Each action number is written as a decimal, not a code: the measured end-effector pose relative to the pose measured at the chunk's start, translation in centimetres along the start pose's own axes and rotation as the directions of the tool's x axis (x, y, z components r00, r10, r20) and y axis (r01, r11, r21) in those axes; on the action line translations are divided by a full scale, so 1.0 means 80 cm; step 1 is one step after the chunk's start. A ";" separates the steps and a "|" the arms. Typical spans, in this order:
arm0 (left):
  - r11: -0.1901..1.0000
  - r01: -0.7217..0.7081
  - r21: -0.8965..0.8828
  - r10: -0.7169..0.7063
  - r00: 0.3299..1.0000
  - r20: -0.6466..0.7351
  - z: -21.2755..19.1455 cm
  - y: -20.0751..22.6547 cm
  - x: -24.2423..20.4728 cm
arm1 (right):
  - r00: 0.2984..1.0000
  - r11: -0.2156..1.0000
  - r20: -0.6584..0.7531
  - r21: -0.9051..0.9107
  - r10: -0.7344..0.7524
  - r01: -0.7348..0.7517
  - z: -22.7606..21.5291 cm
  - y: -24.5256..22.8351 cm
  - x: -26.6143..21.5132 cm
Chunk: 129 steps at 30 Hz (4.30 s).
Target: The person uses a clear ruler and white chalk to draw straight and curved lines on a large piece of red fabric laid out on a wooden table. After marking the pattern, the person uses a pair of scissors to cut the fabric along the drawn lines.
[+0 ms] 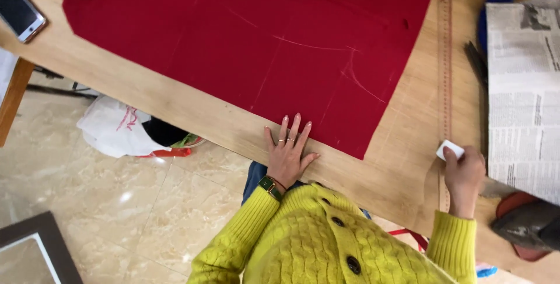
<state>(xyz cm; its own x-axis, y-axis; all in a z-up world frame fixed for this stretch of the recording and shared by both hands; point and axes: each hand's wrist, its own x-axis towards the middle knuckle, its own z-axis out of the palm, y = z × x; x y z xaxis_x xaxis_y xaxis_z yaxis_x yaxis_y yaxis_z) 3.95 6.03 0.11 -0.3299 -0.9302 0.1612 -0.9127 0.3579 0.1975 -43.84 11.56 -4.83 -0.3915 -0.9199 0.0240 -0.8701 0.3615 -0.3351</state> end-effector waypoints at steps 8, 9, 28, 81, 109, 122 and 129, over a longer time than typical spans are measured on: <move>0.998 -0.050 0.036 0.048 0.998 0.032 0.002 0.009 0.001 | 0.981 0.986 0.103 0.027 0.162 -0.166 -0.019 -0.036 0.004; 0.998 -0.054 0.038 0.053 0.998 0.032 0.002 0.010 0.001 | 0.971 0.976 0.134 0.070 0.196 -0.207 -0.023 -0.045 0.005; 0.997 -0.078 0.015 0.078 0.997 0.002 0.004 0.009 0.003 | 0.958 0.971 0.184 0.046 0.221 -0.233 -0.042 -0.083 0.009; 0.897 0.201 -0.394 -0.211 0.977 0.019 -0.100 -0.499 0.134 | 0.865 0.585 0.356 0.806 -0.353 -0.093 0.176 -0.813 0.124; 0.950 0.222 -0.221 -0.202 0.973 0.112 -0.073 -0.510 0.154 | 0.878 0.748 0.362 0.664 -0.312 -0.008 0.212 -0.889 0.226; 0.920 0.273 -0.283 -0.233 0.958 0.166 -0.067 -0.513 0.157 | 0.804 0.727 0.464 0.684 -0.371 -0.058 0.223 -0.887 0.126; 0.928 0.277 -0.250 -0.242 0.957 0.159 -0.051 -0.511 0.155 | 0.439 0.634 0.691 0.715 -0.575 -0.295 0.196 -0.883 0.060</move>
<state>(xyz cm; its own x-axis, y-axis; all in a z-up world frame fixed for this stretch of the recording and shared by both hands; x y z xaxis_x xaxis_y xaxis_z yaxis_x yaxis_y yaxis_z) 38.17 -19.78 -2.03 -0.1329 -0.9900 -0.0479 -0.8780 0.0951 0.4691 20.45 -20.82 4.22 0.5352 -0.7167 -0.4472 -0.2217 0.3917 -0.8930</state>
